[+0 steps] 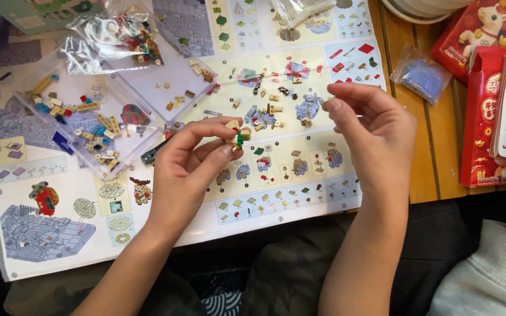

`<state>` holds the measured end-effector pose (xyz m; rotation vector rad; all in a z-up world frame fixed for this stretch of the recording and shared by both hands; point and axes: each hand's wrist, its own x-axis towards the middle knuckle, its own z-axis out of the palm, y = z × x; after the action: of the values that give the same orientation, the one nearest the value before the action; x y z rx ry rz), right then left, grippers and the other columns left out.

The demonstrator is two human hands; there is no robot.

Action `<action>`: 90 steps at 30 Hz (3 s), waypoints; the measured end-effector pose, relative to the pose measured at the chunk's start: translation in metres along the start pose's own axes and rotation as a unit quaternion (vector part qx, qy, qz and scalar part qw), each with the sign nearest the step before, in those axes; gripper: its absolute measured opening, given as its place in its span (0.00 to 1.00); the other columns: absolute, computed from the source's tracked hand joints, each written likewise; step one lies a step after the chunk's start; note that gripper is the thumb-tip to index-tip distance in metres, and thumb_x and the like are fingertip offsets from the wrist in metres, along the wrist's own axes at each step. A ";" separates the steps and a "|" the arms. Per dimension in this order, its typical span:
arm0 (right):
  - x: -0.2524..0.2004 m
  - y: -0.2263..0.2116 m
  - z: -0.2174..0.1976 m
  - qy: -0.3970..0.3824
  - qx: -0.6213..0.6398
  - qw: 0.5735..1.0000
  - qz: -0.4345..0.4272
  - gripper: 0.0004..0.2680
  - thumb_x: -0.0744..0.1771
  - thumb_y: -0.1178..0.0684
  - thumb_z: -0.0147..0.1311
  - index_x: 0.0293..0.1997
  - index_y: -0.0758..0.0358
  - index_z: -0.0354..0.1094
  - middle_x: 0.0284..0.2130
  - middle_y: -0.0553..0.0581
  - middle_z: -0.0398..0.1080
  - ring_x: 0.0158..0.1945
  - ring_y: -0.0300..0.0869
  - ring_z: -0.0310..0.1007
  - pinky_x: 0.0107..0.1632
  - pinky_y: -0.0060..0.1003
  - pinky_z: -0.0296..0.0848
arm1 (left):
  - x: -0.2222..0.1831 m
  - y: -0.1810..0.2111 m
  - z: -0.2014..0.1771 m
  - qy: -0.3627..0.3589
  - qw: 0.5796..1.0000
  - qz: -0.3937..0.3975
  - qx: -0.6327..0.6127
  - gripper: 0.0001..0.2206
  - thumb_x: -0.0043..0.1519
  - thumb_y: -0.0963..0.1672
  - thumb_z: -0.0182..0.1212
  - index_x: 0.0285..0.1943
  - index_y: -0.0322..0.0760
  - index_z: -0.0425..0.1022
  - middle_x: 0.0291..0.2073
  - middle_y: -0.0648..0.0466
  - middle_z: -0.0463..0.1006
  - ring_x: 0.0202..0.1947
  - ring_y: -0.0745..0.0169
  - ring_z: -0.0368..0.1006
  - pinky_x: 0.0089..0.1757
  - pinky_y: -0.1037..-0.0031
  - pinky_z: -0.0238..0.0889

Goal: Assembling a small building block toy set following printed instructions on a wooden table.

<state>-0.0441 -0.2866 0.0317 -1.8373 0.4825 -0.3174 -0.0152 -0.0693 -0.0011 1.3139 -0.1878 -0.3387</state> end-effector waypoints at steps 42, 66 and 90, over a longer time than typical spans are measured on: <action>0.013 0.007 0.014 -0.078 -0.085 0.992 0.059 0.12 0.66 0.62 0.45 0.52 0.61 0.71 0.38 0.56 0.76 0.45 0.37 0.76 0.52 0.29 0.77 | 0.011 0.007 -0.033 0.136 0.980 0.001 -0.146 0.08 0.62 0.36 0.51 0.48 0.32 0.70 0.48 0.43 0.77 0.44 0.51 0.78 0.42 0.74 0.76; 0.006 0.018 -0.005 0.211 0.053 0.953 -0.209 0.03 0.71 0.53 0.50 0.48 0.54 0.68 0.41 0.51 0.71 0.45 0.36 0.72 0.43 0.28 0.72 | 0.005 0.046 -0.101 0.171 0.950 0.055 -0.256 0.09 0.60 0.38 0.54 0.48 0.40 0.71 0.50 0.40 0.77 0.41 0.54 0.78 0.43 0.70 0.76; -0.033 -0.018 0.076 -0.042 0.053 0.997 -0.025 0.07 0.60 0.59 0.67 0.37 0.58 0.75 0.29 0.55 0.77 0.33 0.37 0.71 0.40 0.30 0.71 | -0.002 0.004 -0.033 0.038 0.986 0.014 -0.161 0.09 0.57 0.39 0.60 0.45 0.30 0.74 0.52 0.39 0.74 0.50 0.49 0.76 0.48 0.66 0.75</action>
<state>-0.0362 -0.2022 0.0256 -1.7544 0.3561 -0.2928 -0.0062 -0.0378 -0.0050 1.0014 -0.0827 -0.2816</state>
